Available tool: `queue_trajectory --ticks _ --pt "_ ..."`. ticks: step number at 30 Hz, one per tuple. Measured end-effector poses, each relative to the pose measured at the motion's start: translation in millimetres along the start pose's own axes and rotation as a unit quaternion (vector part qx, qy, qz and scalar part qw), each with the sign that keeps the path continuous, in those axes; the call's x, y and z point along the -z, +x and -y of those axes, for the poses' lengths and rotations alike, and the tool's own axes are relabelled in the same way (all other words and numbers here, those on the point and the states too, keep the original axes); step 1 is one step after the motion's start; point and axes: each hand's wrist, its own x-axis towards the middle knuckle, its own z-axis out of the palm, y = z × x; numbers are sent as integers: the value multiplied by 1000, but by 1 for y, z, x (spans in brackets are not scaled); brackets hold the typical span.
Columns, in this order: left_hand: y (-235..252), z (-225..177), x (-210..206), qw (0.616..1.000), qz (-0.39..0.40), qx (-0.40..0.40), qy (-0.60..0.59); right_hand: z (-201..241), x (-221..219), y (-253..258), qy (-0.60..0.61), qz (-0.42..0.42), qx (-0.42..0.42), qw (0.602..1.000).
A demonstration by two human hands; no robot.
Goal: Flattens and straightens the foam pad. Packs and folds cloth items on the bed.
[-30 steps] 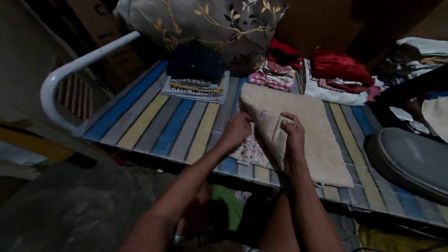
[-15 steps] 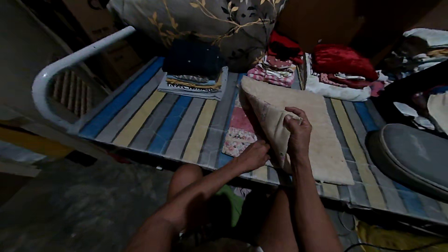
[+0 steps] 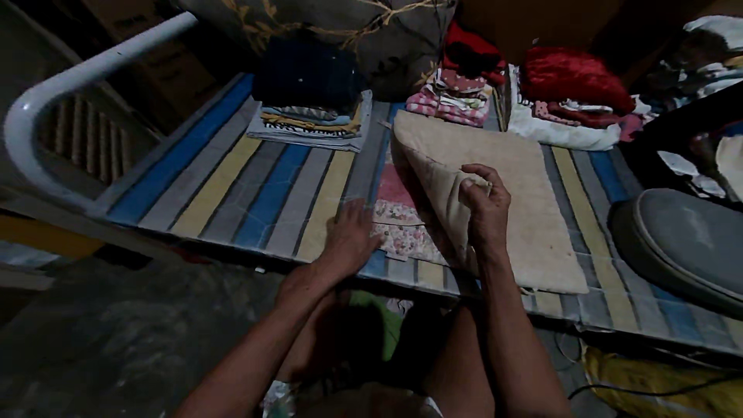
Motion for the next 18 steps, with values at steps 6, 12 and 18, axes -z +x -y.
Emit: queue_trajectory --ticks 6,12,18 --pt "7 -26 -12 991 127 -11 36 8 -25 -13 -81 23 18 996" --pt "-1 -21 -10 990 132 26 42 -16 -75 -40 -359 323 4 876" --pt "-15 -22 -15 989 121 42 68 -12 -76 -43 -372 377 -3 848"
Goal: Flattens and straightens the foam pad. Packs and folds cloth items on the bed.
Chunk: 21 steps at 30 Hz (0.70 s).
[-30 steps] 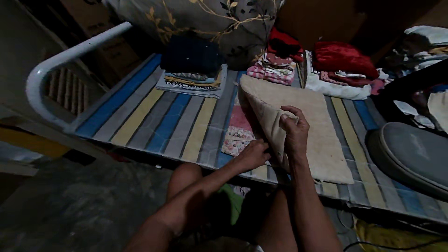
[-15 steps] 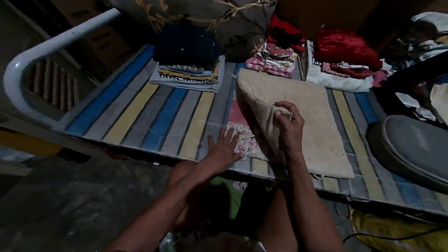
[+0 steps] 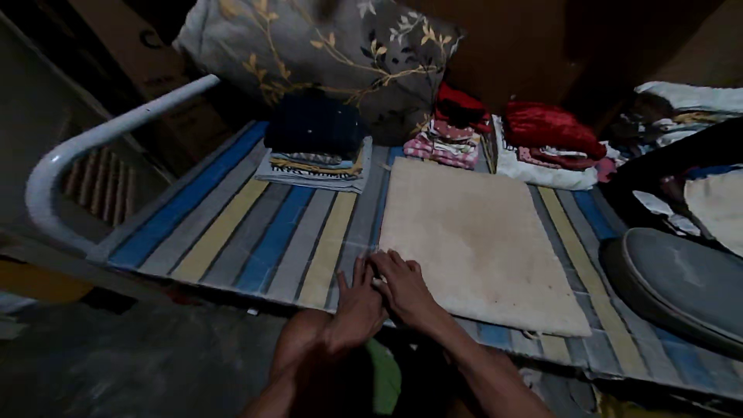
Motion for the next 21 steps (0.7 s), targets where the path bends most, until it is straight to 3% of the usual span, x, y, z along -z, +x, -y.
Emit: queue_trajectory --ticks 10,13,15,19,21 --pt "-17 13 8 995 74 -38 -47 1 -15 5 -74 63 -38 995" --pt "-19 15 13 994 69 -50 -72 1 -8 5 -49 79 -37 995" --pt "-23 19 15 992 34 -73 -100 -9 7 1 30 75 -4 997" --pt "-23 28 -2 961 -184 -107 -176 -32 17 -3 57 -54 67 995" --pt "-25 25 11 965 -134 -49 -220 -34 14 -1 26 -93 88 992"
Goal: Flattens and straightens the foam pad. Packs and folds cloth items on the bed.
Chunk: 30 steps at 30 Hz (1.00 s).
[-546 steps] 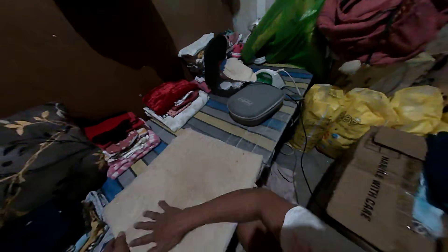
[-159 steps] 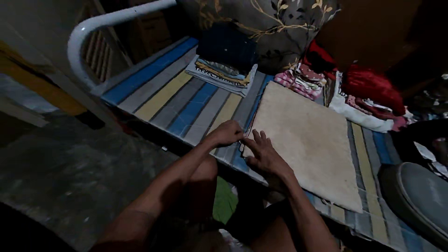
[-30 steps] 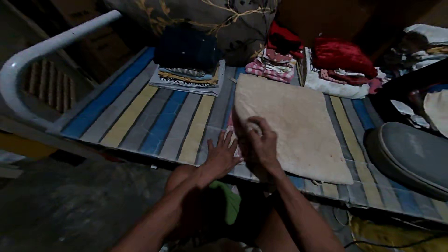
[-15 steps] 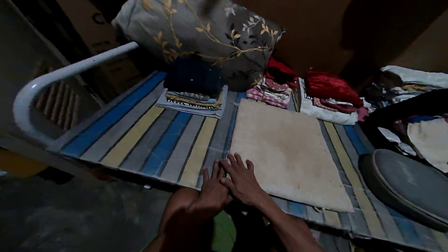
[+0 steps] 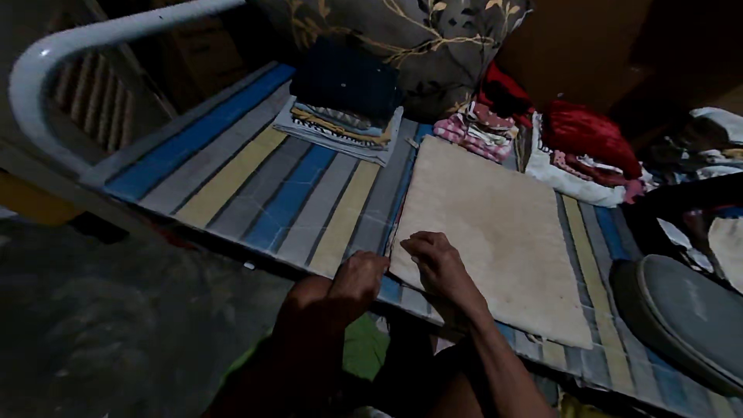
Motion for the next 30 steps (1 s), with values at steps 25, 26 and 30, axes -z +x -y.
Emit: queue_trajectory --ticks 25,26,30 --pt "16 -19 -1 985 34 151 75 20 -30 17 -31 42 -26 998" --pt "16 -19 -1 986 31 144 73 20 -28 17 -20 44 -26 998" --pt "14 -16 -3 992 -8 97 79 20 -20 17 30 49 -16 998"
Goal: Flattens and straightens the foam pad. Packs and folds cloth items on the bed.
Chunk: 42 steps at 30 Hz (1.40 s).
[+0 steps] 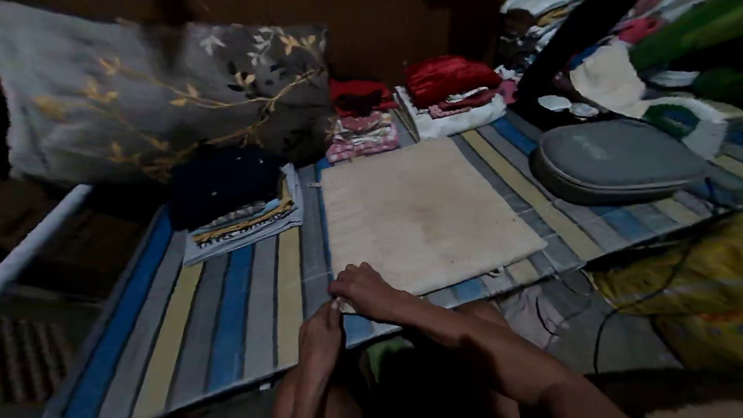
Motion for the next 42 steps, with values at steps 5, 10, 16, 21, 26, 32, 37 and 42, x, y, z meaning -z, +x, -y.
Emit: queue_trajectory --ticks 5,10,16,21,26,32,37,42 --pt "2 2 -3 1000 -31 -2 2 -2 20 -4 59 -16 -1 998" --pt "7 3 -2 999 -28 25 -26 -25 10 -2 -62 7 -91 994" --pt "12 -3 -1 998 24 45 45 -22 9 -1 -64 42 -112 991" --pt "23 -11 5 995 36 59 65 -20 12 0 -59 56 -121 989" --pt "42 -25 3 997 24 75 26 -25 29 -7 -34 10 -151 988" --pt "75 -42 0 995 14 100 -10 -38 28 -6 -100 33 -196 975" --pt "85 -43 -1 997 -20 62 -46 -39 25 4 -103 32 -199 974" --pt "96 -17 11 996 -42 67 -35 -37 15 31 -86 37 -166 982"
